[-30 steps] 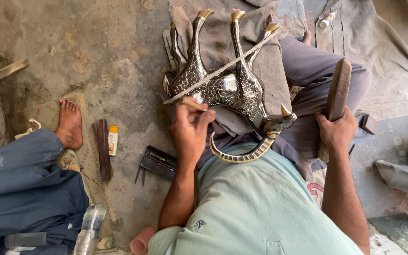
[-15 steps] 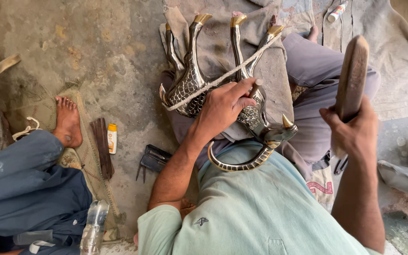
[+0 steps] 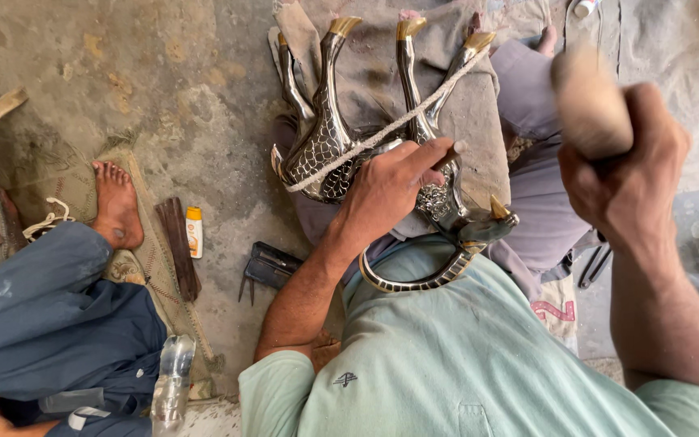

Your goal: The person uses a hammer and chisel to engrave patterns onto a silver-colored metal object shaped like a multi-legged animal. The person repeatedly strikes the chisel to create textured designs on the object's surface.

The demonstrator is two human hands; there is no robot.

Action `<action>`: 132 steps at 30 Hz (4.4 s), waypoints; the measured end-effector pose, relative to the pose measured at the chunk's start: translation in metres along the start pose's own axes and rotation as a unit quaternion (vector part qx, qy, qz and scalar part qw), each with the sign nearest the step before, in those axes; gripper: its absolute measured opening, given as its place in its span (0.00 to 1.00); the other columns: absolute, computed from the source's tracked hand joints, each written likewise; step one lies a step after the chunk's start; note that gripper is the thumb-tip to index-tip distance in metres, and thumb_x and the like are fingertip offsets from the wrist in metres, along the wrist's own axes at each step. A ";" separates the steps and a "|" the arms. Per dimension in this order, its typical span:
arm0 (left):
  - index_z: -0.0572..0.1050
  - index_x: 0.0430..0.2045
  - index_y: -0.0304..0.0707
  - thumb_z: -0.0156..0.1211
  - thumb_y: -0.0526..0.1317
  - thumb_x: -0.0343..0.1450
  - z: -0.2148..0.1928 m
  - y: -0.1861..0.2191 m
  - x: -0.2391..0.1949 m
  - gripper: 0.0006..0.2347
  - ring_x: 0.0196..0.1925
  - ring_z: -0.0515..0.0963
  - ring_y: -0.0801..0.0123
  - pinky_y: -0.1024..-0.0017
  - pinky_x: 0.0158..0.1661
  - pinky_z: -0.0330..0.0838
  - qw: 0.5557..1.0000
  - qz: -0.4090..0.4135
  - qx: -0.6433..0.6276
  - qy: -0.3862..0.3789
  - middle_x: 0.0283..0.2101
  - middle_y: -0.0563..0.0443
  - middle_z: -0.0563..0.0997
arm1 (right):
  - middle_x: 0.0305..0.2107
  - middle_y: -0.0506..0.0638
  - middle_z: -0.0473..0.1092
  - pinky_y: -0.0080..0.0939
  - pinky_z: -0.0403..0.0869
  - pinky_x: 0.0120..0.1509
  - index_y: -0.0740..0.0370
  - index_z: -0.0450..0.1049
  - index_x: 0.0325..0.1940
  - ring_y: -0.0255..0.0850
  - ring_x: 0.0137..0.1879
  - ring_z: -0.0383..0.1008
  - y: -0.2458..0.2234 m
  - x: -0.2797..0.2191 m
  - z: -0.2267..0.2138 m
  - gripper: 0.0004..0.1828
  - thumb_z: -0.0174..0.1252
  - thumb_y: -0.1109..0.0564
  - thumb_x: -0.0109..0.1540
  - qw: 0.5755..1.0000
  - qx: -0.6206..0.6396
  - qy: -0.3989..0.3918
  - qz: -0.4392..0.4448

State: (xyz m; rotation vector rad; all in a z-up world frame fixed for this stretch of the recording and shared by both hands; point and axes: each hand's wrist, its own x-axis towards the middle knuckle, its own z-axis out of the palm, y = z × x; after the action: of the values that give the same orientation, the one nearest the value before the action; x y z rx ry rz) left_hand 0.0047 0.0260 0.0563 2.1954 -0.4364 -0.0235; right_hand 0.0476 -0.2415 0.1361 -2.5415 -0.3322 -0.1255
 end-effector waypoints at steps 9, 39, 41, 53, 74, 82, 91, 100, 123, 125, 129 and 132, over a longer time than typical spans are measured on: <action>0.72 0.56 0.44 0.62 0.44 0.75 0.016 -0.001 -0.015 0.16 0.36 0.85 0.70 0.70 0.33 0.79 0.990 -0.060 -0.081 0.101 0.36 0.52 0.82 | 0.37 0.53 0.75 0.50 0.70 0.49 0.62 0.75 0.48 0.48 0.43 0.76 -0.015 0.020 -0.013 0.16 0.67 0.63 0.56 0.964 -0.222 -0.071 -0.125; 0.74 0.50 0.42 0.59 0.35 0.76 0.042 -0.008 -0.055 0.09 0.40 0.83 0.61 0.63 0.40 0.82 0.992 0.029 0.031 0.118 0.40 0.48 0.78 | 0.34 0.49 0.73 0.50 0.71 0.52 0.57 0.76 0.44 0.48 0.43 0.75 -0.040 -0.002 -0.022 0.20 0.69 0.64 0.48 0.945 -0.261 -0.033 -0.197; 0.74 0.51 0.42 0.59 0.35 0.78 0.040 -0.011 -0.051 0.09 0.42 0.83 0.63 0.71 0.39 0.84 0.986 0.050 0.004 0.158 0.43 0.47 0.79 | 0.35 0.52 0.74 0.51 0.72 0.50 0.61 0.76 0.46 0.51 0.42 0.76 -0.027 -0.013 -0.023 0.19 0.66 0.65 0.51 0.971 -0.188 -0.019 -0.145; 0.71 0.55 0.32 0.63 0.35 0.76 -0.001 0.006 0.004 0.14 0.45 0.87 0.68 0.77 0.37 0.86 0.968 -0.091 -0.152 0.180 0.44 0.47 0.83 | 0.39 0.60 0.79 0.50 0.77 0.54 0.71 0.68 0.53 0.50 0.44 0.81 0.057 -0.070 0.007 0.25 0.73 0.54 0.63 0.949 -0.040 -0.055 0.307; 0.66 0.56 0.34 0.65 0.38 0.73 -0.003 0.012 0.052 0.19 0.37 0.87 0.51 0.57 0.33 0.79 0.994 -0.073 -0.071 -0.025 0.36 0.38 0.82 | 0.51 0.66 0.67 0.46 0.78 0.66 0.71 0.58 0.69 0.55 0.56 0.76 0.078 0.009 -0.034 0.24 0.57 0.70 0.70 0.989 0.032 -0.061 -0.128; 0.66 0.55 0.34 0.65 0.37 0.74 -0.004 0.011 0.052 0.18 0.38 0.86 0.49 0.56 0.34 0.78 0.994 -0.070 -0.077 -0.024 0.37 0.38 0.82 | 0.44 0.66 0.74 0.50 0.79 0.53 0.67 0.69 0.66 0.56 0.46 0.78 0.034 0.040 -0.037 0.28 0.63 0.66 0.61 0.973 -0.179 -0.117 -0.087; 0.66 0.55 0.35 0.67 0.36 0.73 -0.006 0.008 0.051 0.19 0.38 0.85 0.49 0.56 0.35 0.77 0.996 -0.044 -0.079 -0.021 0.37 0.38 0.81 | 0.43 0.66 0.74 0.54 0.77 0.53 0.67 0.70 0.67 0.58 0.46 0.76 0.014 0.043 -0.043 0.33 0.61 0.69 0.56 0.973 -0.176 -0.149 -0.022; 0.67 0.54 0.36 0.67 0.36 0.73 -0.010 0.005 0.051 0.18 0.36 0.84 0.51 0.56 0.33 0.76 0.995 -0.041 -0.087 -0.035 0.34 0.40 0.81 | 0.39 0.58 0.76 0.52 0.78 0.51 0.61 0.69 0.63 0.51 0.43 0.78 0.004 0.045 -0.046 0.29 0.63 0.64 0.57 0.974 -0.196 -0.099 -0.045; 0.66 0.54 0.37 0.65 0.37 0.72 -0.013 0.003 0.051 0.18 0.37 0.83 0.45 0.54 0.33 0.76 0.996 0.005 -0.077 -0.040 0.34 0.39 0.79 | 0.37 0.62 0.71 0.51 0.75 0.45 0.74 0.62 0.63 0.49 0.42 0.75 0.005 0.028 -0.035 0.25 0.60 0.65 0.63 0.974 0.010 -0.119 0.193; 0.66 0.54 0.37 0.65 0.37 0.73 -0.012 0.002 0.052 0.17 0.38 0.83 0.45 0.53 0.33 0.76 0.996 0.006 -0.073 -0.044 0.35 0.40 0.79 | 0.37 0.63 0.75 0.49 0.77 0.46 0.69 0.68 0.60 0.51 0.41 0.76 0.006 0.028 -0.040 0.26 0.63 0.69 0.57 0.973 -0.209 -0.097 -0.006; 0.65 0.57 0.38 0.65 0.38 0.73 -0.013 0.001 0.051 0.19 0.36 0.82 0.44 0.52 0.32 0.75 0.996 -0.002 -0.071 -0.059 0.33 0.39 0.78 | 0.39 0.61 0.74 0.46 0.77 0.49 0.73 0.60 0.60 0.46 0.44 0.77 0.003 0.028 -0.044 0.29 0.63 0.65 0.59 0.988 0.123 -0.062 0.067; 0.66 0.54 0.40 0.64 0.39 0.74 -0.011 0.000 0.052 0.17 0.39 0.83 0.45 0.53 0.34 0.76 0.996 0.005 -0.070 -0.057 0.36 0.40 0.79 | 0.35 0.58 0.77 0.47 0.81 0.46 0.63 0.73 0.59 0.47 0.37 0.80 0.005 0.035 -0.046 0.25 0.68 0.66 0.58 0.908 -0.364 -0.145 -0.148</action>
State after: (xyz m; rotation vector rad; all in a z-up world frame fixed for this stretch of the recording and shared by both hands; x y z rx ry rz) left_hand 0.0552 0.0179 0.0700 2.0606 -0.4946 -0.1689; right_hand 0.0817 -0.2639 0.1771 -3.2332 -0.9394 0.0288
